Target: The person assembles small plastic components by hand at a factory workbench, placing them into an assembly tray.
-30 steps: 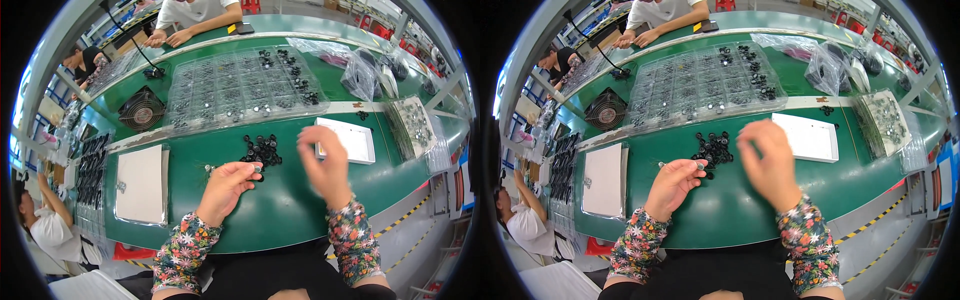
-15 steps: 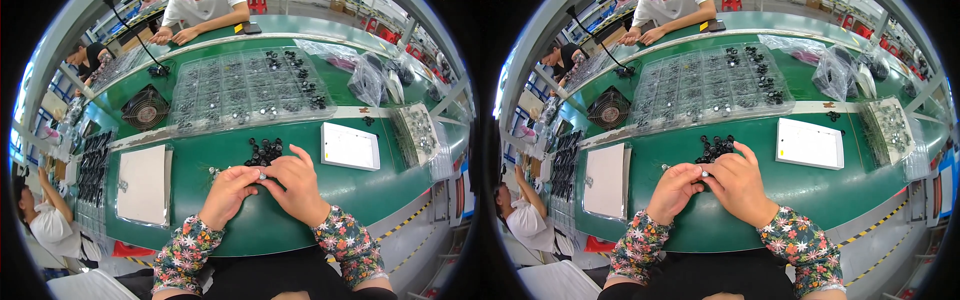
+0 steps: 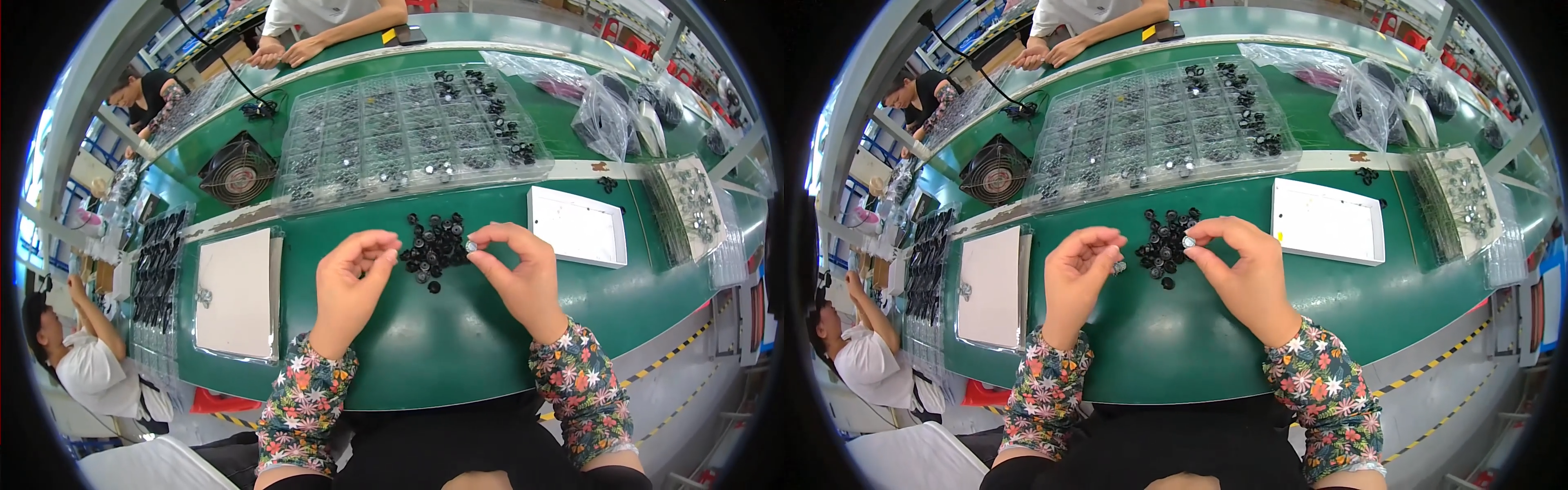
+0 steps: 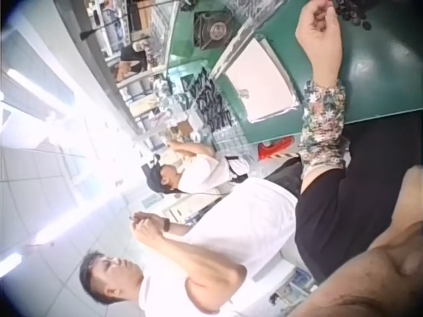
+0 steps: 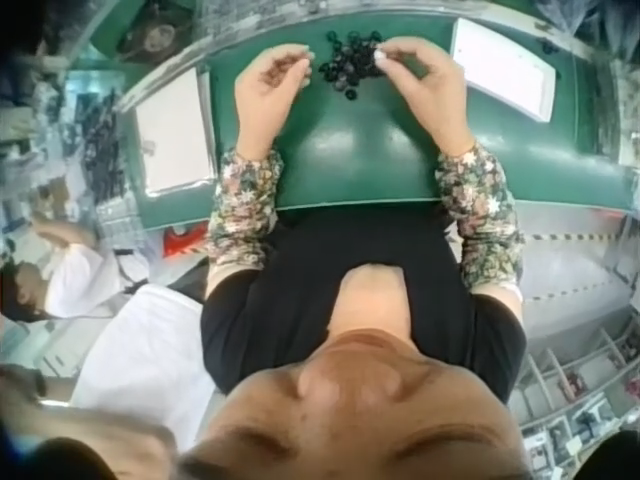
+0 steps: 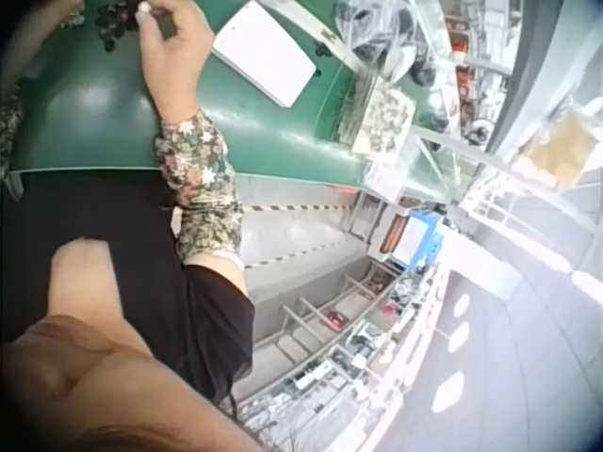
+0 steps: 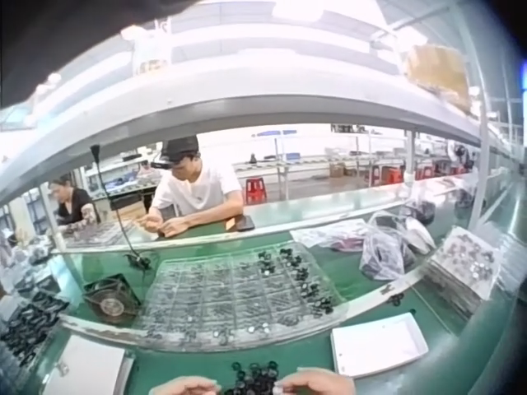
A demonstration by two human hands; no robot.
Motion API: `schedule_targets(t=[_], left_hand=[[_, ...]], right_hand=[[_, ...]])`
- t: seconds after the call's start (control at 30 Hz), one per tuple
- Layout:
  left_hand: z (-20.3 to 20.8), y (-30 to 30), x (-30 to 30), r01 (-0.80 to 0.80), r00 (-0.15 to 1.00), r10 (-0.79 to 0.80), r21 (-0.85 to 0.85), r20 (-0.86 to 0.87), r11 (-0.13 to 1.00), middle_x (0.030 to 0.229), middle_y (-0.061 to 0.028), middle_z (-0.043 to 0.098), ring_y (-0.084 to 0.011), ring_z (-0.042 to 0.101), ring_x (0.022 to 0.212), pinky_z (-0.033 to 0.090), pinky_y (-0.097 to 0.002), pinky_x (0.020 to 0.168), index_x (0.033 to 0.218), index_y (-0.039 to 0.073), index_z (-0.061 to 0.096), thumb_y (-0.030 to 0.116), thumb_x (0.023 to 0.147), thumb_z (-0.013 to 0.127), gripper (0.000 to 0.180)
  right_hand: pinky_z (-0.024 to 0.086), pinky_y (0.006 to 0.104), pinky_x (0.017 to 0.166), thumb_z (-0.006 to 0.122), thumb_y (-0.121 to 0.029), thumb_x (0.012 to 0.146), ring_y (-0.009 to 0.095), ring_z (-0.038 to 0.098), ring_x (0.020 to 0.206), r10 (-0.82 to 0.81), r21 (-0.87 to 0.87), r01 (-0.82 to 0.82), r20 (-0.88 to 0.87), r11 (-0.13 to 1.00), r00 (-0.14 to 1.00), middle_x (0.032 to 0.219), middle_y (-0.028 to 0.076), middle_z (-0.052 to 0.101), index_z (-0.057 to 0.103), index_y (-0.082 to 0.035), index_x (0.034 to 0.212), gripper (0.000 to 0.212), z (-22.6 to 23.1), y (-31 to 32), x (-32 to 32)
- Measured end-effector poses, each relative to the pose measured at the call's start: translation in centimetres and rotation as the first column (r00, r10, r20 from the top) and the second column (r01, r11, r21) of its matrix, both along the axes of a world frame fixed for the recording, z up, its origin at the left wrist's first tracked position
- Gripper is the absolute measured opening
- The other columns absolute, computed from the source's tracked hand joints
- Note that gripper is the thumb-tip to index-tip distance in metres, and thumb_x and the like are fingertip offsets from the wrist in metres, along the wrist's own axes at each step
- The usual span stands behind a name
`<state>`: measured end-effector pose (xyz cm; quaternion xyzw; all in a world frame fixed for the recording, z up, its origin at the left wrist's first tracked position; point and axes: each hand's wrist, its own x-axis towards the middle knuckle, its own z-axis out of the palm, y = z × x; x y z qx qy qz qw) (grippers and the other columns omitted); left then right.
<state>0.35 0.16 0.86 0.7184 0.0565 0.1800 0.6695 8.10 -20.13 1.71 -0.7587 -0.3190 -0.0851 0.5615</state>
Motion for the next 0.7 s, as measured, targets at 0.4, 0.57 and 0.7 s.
schedule_targets(t=[0.4, 0.57, 0.7], left_hand=[[-1.5, -1.8, -0.1, 0.099, 0.982, -0.187, 0.794, 0.019, 0.600, 0.092, -0.0080, 0.059, -0.0275, 0.058, 0.085, 0.050, -0.0366, 0.072, 0.094, 0.005, 0.067, -0.001, 0.075, 0.065, 0.021], [-1.8, -1.8, 0.1, 0.107, 0.982, -0.189, 0.804, 0.007, 0.585, 0.091, -0.0082, 0.059, -0.0272, 0.058, 0.085, 0.050, -0.0368, 0.072, 0.093, 0.004, 0.067, 0.000, 0.073, 0.068, 0.021], [-1.7, -1.9, 0.1, 0.107, 0.983, -0.184, 0.798, 0.005, 0.594, 0.091, -0.0086, 0.059, -0.0273, 0.058, 0.085, 0.050, -0.0366, 0.072, 0.093, 0.004, 0.067, 0.001, 0.073, 0.068, 0.021]], right_hand=[[0.049, 0.0236, 0.065, 0.069, 0.005, 0.074, 0.013, 0.061, 0.072, 0.034, 0.113, -0.016, -0.158, 0.993, 0.987, 0.080, 0.006, 0.063, 0.066, -0.001, 0.090, 0.017, -0.4, -0.3, -0.3], [0.048, 0.0233, 0.063, 0.068, 0.005, 0.075, 0.013, 0.060, 0.071, 0.031, 0.083, -0.019, -0.153, 0.996, 0.988, 0.080, 0.006, 0.062, 0.066, -0.001, 0.091, 0.017, -0.5, -0.4, -0.2], [0.048, 0.0233, 0.062, 0.068, 0.005, 0.075, 0.012, 0.060, 0.071, 0.048, 0.084, -0.035, -0.149, 0.996, 0.988, 0.080, 0.006, 0.062, 0.066, -0.001, 0.090, 0.017, -0.5, -0.1, -0.3]])
